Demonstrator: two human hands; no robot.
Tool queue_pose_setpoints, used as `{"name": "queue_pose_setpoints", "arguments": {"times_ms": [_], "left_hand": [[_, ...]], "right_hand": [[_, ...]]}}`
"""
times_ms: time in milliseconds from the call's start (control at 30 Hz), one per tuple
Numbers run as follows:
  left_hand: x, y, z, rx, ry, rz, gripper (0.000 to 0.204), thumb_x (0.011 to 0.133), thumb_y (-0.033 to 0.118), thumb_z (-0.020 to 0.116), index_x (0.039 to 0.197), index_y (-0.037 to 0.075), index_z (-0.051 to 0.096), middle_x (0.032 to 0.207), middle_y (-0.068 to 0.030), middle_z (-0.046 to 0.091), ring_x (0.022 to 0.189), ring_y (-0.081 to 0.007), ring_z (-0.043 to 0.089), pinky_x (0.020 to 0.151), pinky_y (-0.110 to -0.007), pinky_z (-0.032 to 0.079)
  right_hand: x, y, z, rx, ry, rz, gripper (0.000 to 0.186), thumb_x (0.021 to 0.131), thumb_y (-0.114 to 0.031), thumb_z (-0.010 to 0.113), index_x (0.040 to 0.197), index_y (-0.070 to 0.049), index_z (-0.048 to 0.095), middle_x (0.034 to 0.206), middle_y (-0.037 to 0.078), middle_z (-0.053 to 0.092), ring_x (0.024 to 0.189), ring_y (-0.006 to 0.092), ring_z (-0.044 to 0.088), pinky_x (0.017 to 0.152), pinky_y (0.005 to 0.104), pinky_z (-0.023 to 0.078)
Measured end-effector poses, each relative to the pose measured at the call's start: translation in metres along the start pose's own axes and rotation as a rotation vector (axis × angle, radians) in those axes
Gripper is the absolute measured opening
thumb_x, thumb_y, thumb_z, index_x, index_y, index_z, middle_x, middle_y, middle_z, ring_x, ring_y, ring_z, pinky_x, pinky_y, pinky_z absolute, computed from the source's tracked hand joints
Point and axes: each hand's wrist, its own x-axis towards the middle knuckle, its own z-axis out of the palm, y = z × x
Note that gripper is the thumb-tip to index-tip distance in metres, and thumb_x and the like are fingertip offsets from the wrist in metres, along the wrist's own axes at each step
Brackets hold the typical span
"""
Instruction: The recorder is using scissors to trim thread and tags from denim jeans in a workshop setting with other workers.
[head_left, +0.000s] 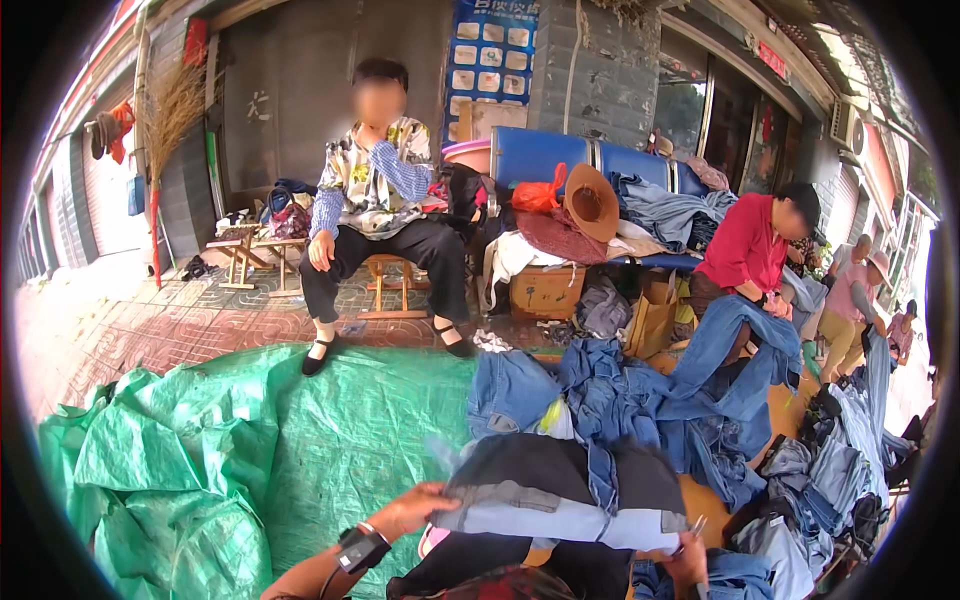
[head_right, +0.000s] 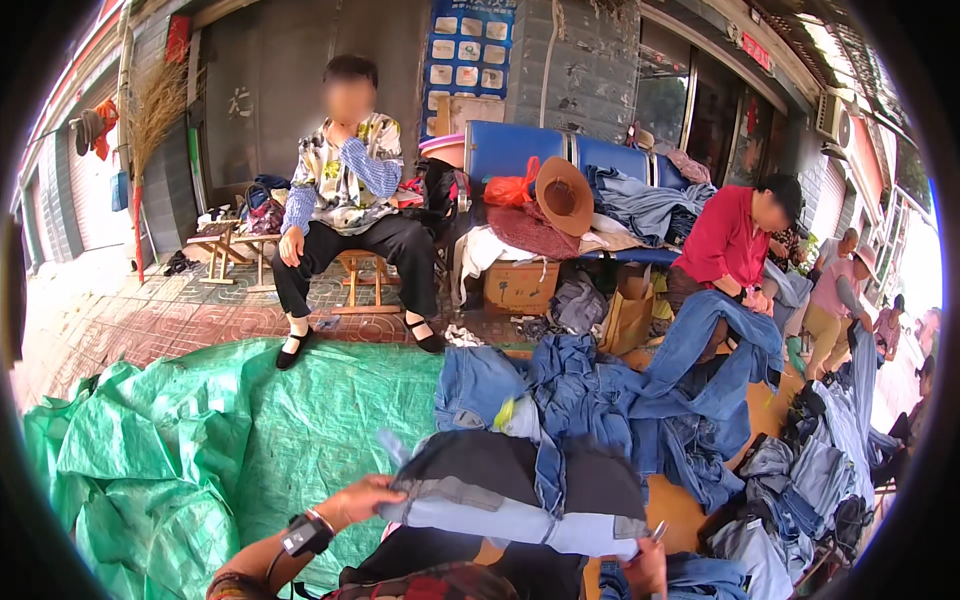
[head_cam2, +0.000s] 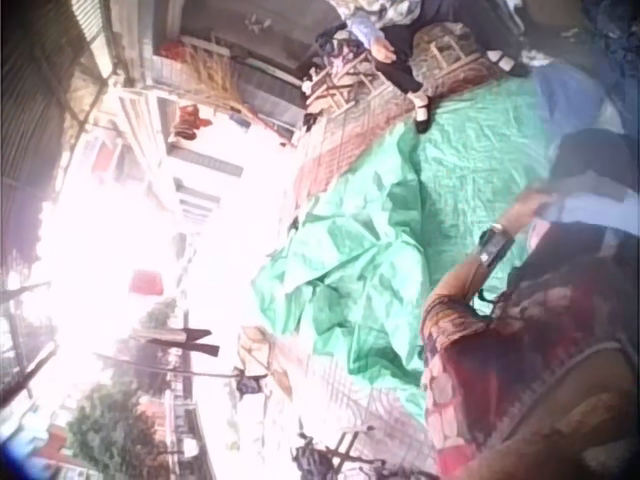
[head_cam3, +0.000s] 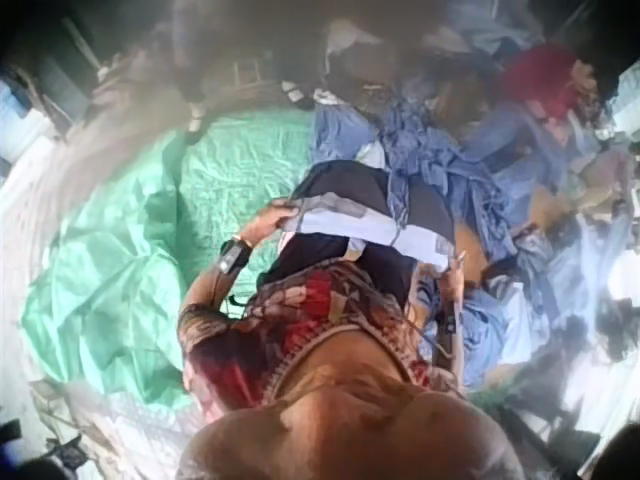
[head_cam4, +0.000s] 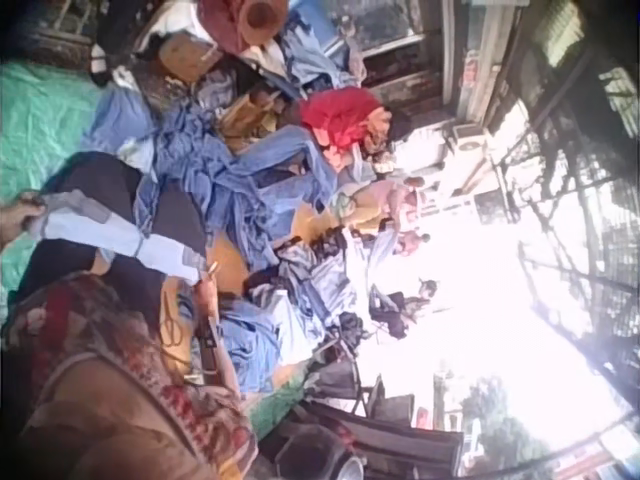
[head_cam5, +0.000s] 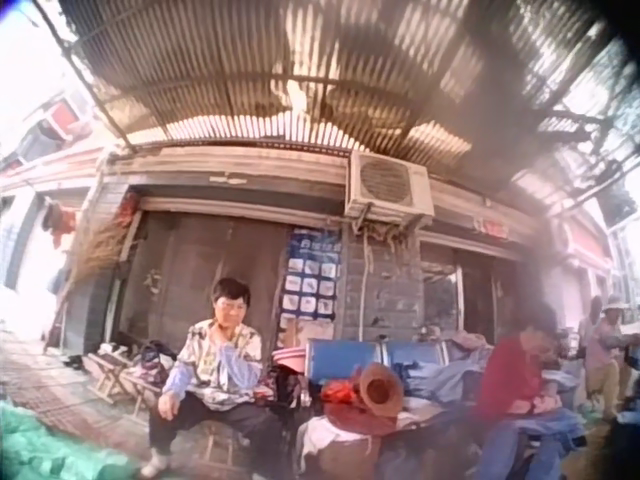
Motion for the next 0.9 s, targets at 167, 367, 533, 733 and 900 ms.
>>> {"name": "queue_pose_setpoints", "arguments": {"times_ms": [167, 367, 533, 733, 900], "left_hand": [[-0.002, -0.001, -0.001, -0.071, -0.031, -0.012, 0.031, 0.084, 0.020, 0.064, 0.105, -0.002, 0.057, 0.098, -0.0063, 0.063, 0.082, -0.0129, 0.061, 0.074, -0.029, 0.051], [0.001, 0.037, 0.013, -0.050, 0.082, 0.069, 0.033, 0.083, 0.025, 0.066, 0.101, -0.002, 0.060, 0.090, -0.0045, 0.063, 0.076, -0.0115, 0.060, 0.068, -0.028, 0.051], [0.000, 0.055, 0.026, 0.012, 0.146, 0.131, 0.029, 0.084, 0.024, 0.064, 0.098, -0.001, 0.060, 0.089, -0.0050, 0.063, 0.074, -0.0114, 0.060, 0.067, -0.028, 0.051], [-0.020, 0.137, 0.058, 0.134, 0.119, 0.405, 0.025, 0.085, 0.023, 0.063, 0.096, 0.001, 0.061, 0.086, -0.0018, 0.063, 0.073, -0.0084, 0.059, 0.066, -0.024, 0.049], [-0.080, 0.157, 0.075, 0.337, 0.171, 0.760, 0.027, 0.086, 0.021, 0.061, 0.101, -0.002, 0.063, 0.089, 0.0007, 0.063, 0.078, -0.0055, 0.053, 0.072, -0.023, 0.042]], "right_hand": [[0.011, 0.049, 0.011, -0.054, 0.197, -0.215, 0.015, 0.076, -0.016, 0.052, 0.080, -0.003, 0.058, 0.066, 0.005, 0.058, 0.057, 0.0144, 0.055, 0.045, 0.0290, 0.042], [-0.007, -0.083, 0.060, 0.178, 0.110, -0.396, 0.034, 0.080, -0.022, 0.057, 0.105, 0.002, 0.055, 0.095, 0.011, 0.063, 0.084, 0.0233, 0.063, 0.077, 0.0355, 0.051], [0.005, -0.141, 0.081, 0.184, 0.122, -0.448, 0.028, 0.080, -0.018, 0.060, 0.100, 0.001, 0.057, 0.093, 0.010, 0.063, 0.083, 0.0222, 0.063, 0.076, 0.0344, 0.050], [0.046, -0.232, 0.117, 0.150, 0.120, -0.649, 0.015, 0.085, -0.010, 0.058, 0.096, -0.003, 0.052, 0.092, 0.007, 0.059, 0.083, 0.0170, 0.058, 0.075, 0.0319, 0.048], [0.027, -0.267, 0.121, 0.048, 0.076, -0.743, 0.014, 0.088, -0.012, 0.054, 0.100, -0.004, 0.051, 0.094, 0.006, 0.058, 0.084, 0.0161, 0.058, 0.076, 0.0302, 0.048]]}}
